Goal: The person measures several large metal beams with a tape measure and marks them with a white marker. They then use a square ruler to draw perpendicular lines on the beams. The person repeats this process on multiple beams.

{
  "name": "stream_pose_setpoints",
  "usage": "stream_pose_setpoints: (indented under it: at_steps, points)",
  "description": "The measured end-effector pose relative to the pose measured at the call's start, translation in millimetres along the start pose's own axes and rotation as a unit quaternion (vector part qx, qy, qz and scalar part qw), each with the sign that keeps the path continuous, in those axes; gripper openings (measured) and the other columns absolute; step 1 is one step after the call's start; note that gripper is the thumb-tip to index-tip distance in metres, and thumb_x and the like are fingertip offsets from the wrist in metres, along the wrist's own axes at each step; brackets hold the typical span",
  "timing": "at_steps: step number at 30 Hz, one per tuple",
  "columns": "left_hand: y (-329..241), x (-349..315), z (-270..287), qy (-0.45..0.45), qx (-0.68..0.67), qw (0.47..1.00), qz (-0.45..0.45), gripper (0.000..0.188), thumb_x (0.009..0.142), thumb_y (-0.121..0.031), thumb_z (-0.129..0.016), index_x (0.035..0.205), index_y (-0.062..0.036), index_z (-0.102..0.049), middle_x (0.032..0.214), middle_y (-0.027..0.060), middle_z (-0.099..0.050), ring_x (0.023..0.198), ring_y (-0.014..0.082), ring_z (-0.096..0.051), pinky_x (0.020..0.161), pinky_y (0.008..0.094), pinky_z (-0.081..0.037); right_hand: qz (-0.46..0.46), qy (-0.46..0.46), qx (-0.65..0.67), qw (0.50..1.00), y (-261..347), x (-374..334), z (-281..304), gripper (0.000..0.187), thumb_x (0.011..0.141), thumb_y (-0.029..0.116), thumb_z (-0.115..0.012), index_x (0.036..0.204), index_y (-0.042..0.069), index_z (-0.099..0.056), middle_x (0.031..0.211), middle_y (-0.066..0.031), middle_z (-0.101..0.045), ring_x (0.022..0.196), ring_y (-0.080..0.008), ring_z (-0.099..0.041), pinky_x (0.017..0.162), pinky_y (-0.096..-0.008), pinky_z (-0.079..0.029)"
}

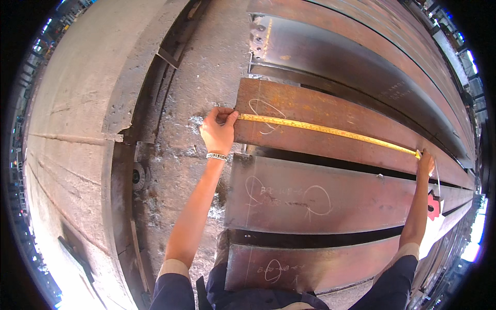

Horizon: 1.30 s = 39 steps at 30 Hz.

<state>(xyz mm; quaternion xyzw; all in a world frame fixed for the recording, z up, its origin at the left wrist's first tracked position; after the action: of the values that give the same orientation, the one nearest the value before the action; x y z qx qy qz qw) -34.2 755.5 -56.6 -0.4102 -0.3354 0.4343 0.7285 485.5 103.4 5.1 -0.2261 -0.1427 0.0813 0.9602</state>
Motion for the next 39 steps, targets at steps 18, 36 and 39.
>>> stream_pose_setpoints:
  at_steps: [18, 36, 39]
  points:
    - [12.1, 13.7, -4.6, 0.062, -0.038, 0.996, 0.043, 0.019, 0.084, -0.014, -0.082, 0.093, 0.0001, -0.074, 0.083, 0.0065, -0.075, 0.076, 0.0134, -0.069, 0.074, 0.0279, -0.055, 0.011, 0.001, -0.014, 1.0, 8.6, -5.1, 13.7, 0.026, 0.092, 0.012, -0.063, 0.116, 0.015, -0.07, 0.102, -0.0179, -0.074, 0.098, -0.0393, -0.072, 0.077, -0.0524, -0.058]
    - [0.8, 12.7, -7.2, 0.045, 0.049, 0.991, -0.115, 0.016, 0.088, -0.018, -0.076, 0.095, -0.0037, -0.074, 0.086, 0.0085, -0.075, 0.078, 0.0195, -0.069, 0.077, 0.035, -0.054, -0.017, -0.105, 0.038, 0.994, 29.5, -59.5, 26.1, 0.035, 0.093, 0.018, -0.06, 0.128, 0.014, -0.062, 0.1, -0.0098, -0.07, 0.087, -0.031, -0.071, 0.068, -0.0498, -0.056]
    - [5.2, 13.6, -8.2, 0.038, 0.043, 0.992, -0.112, 0.017, 0.09, -0.018, -0.074, 0.098, -0.0024, -0.073, 0.089, 0.0099, -0.075, 0.081, 0.0226, -0.07, 0.077, 0.0368, -0.054, 0.011, -0.025, 0.041, 0.999, 50.8, -92.2, 59.3, 0.045, 0.088, 0.013, -0.064, 0.132, 0.012, -0.057, 0.099, -0.012, -0.07, 0.088, -0.0326, -0.072, 0.07, -0.0505, -0.058]
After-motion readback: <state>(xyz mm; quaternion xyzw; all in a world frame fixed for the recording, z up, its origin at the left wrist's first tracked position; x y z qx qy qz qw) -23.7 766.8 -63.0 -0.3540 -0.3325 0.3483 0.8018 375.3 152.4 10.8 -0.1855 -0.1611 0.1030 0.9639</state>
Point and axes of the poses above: each hand's wrist, its own x-axis towards the middle knuckle, its own z-axis out of the back of the hand, y = z × x, the point moved 7 cm from there along x, towards the middle knuckle
